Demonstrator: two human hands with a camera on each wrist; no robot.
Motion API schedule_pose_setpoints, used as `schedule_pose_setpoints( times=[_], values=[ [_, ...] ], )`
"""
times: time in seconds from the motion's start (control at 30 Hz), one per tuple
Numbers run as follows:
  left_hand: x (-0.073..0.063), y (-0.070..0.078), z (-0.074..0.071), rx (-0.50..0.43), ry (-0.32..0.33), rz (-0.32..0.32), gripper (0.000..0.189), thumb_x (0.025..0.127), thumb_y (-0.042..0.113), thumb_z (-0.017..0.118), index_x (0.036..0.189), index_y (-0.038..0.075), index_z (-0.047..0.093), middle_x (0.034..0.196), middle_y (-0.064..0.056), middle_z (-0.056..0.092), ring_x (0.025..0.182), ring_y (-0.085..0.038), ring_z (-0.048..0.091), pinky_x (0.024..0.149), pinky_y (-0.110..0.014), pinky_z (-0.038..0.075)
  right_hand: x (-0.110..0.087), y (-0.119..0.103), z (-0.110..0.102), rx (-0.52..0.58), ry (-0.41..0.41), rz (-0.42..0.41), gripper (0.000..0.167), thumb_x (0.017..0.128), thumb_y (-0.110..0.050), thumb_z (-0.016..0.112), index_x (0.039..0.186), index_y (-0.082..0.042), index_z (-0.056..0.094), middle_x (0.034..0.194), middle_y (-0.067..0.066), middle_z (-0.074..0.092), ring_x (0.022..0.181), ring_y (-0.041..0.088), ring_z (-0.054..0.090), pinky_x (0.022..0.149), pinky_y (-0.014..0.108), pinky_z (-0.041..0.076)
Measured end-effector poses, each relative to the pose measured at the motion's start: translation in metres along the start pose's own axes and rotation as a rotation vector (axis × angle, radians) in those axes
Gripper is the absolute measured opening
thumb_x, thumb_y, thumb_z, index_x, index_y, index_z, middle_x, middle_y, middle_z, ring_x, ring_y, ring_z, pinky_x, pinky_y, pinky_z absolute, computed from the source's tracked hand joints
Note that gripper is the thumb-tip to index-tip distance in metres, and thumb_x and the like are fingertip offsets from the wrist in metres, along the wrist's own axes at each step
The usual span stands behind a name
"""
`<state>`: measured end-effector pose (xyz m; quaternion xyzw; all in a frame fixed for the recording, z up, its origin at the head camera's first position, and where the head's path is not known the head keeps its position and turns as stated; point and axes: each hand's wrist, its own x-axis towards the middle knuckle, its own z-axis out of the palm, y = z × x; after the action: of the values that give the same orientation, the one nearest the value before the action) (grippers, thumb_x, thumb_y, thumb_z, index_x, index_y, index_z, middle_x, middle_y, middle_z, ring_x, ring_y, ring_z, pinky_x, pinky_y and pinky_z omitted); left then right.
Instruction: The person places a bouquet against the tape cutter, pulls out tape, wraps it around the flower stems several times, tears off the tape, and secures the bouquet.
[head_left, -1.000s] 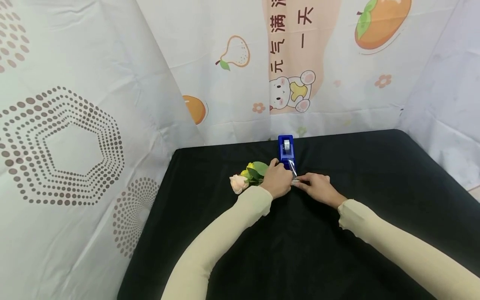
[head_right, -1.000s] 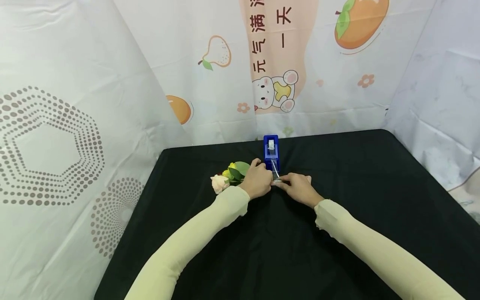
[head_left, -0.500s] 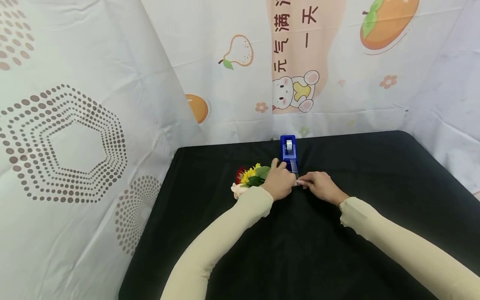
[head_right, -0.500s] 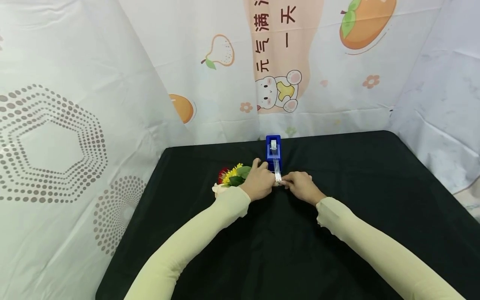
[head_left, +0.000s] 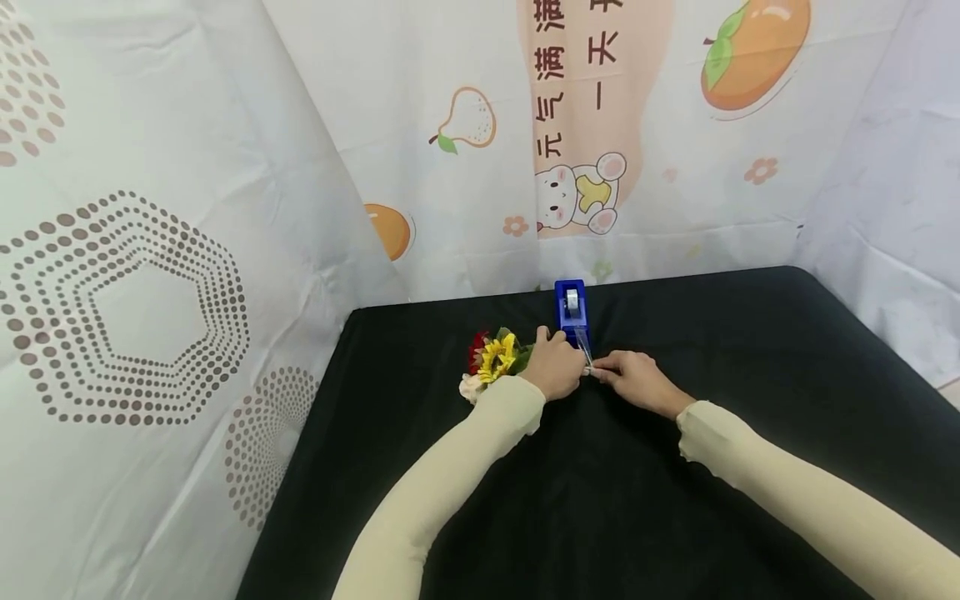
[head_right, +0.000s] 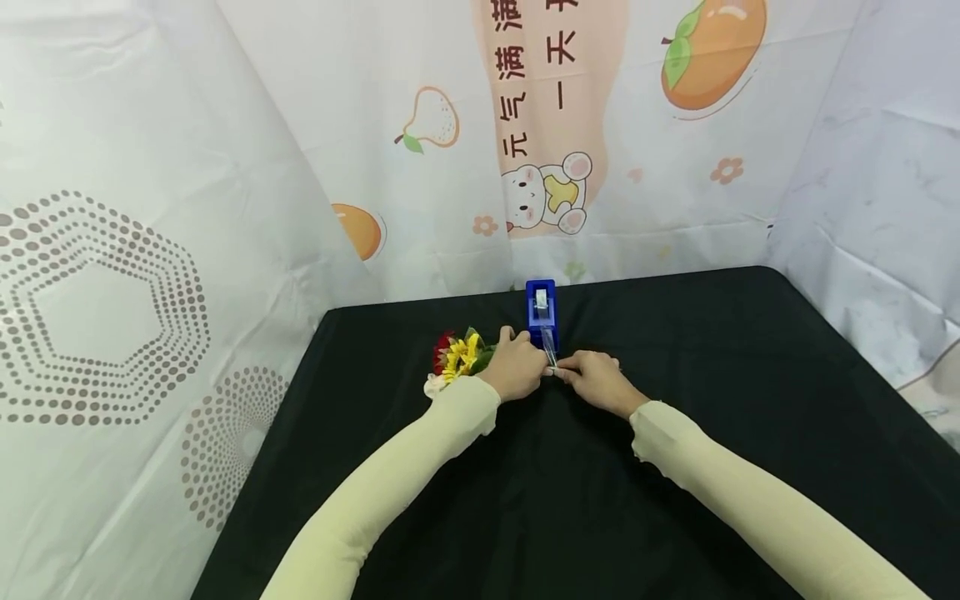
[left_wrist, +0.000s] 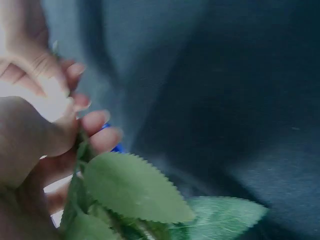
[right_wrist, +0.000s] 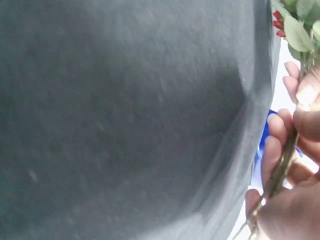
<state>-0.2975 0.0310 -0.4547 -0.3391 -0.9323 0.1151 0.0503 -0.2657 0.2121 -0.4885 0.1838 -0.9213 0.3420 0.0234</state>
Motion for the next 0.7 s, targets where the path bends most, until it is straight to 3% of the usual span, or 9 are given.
schedule_pose_setpoints(
  times=[0.17,0.3,0.4,0.53,0.7],
  values=[
    [-0.006,0.006,0.007,0.146,0.104,0.018,0.023,0.105,0.035,0.058,0.091,0.03,0.076,0.093,0.008,0.074,0.097,-0.017,0.047,0.098,-0.045,0.029,0.003,0.002,-0.003,0.044,-0.068,0.057,0.032,0.107,-0.024,0.058,0.125,-0.002,0.073,0.095,0.003,0.069,0.073,0.015,0.057,0.068,0.034,0.045],
    [-0.007,0.007,0.01,0.203,0.163,0.042,0.029,0.106,0.036,0.056,0.083,0.03,0.073,0.092,0.008,0.073,0.1,-0.018,0.046,0.097,-0.045,0.028,0.006,0.0,-0.006,0.023,-0.045,0.04,0.028,0.106,-0.023,0.059,0.116,-0.004,0.076,0.09,0.002,0.068,0.073,0.016,0.058,0.071,0.036,0.043],
    [-0.007,0.006,0.013,0.214,0.169,0.068,0.03,0.107,0.036,0.055,0.084,0.029,0.073,0.095,0.007,0.074,0.101,-0.018,0.048,0.096,-0.044,0.029,0.008,0.0,-0.006,0.0,-0.022,0.032,0.022,0.103,-0.02,0.064,0.109,-0.005,0.079,0.088,0.001,0.069,0.072,0.015,0.059,0.07,0.036,0.045],
    [-0.006,0.001,0.014,0.116,0.065,0.084,0.022,0.105,0.033,0.058,0.089,0.027,0.073,0.1,0.008,0.074,0.098,-0.017,0.048,0.094,-0.042,0.029,0.01,0.001,-0.005,0.0,-0.027,0.032,0.018,0.1,-0.017,0.068,0.108,-0.005,0.08,0.093,0.002,0.072,0.073,0.013,0.061,0.069,0.034,0.049],
    [0.0,-0.012,0.003,-0.215,-0.122,0.008,0.027,0.107,0.03,0.055,0.087,0.022,0.071,0.087,0.006,0.068,0.086,-0.016,0.049,0.09,-0.044,0.026,0.011,0.003,-0.002,0.013,-0.002,-0.005,0.016,0.098,-0.013,0.07,0.107,-0.005,0.081,0.089,0.0,0.071,0.071,0.012,0.06,0.068,0.034,0.05]
  ],
)
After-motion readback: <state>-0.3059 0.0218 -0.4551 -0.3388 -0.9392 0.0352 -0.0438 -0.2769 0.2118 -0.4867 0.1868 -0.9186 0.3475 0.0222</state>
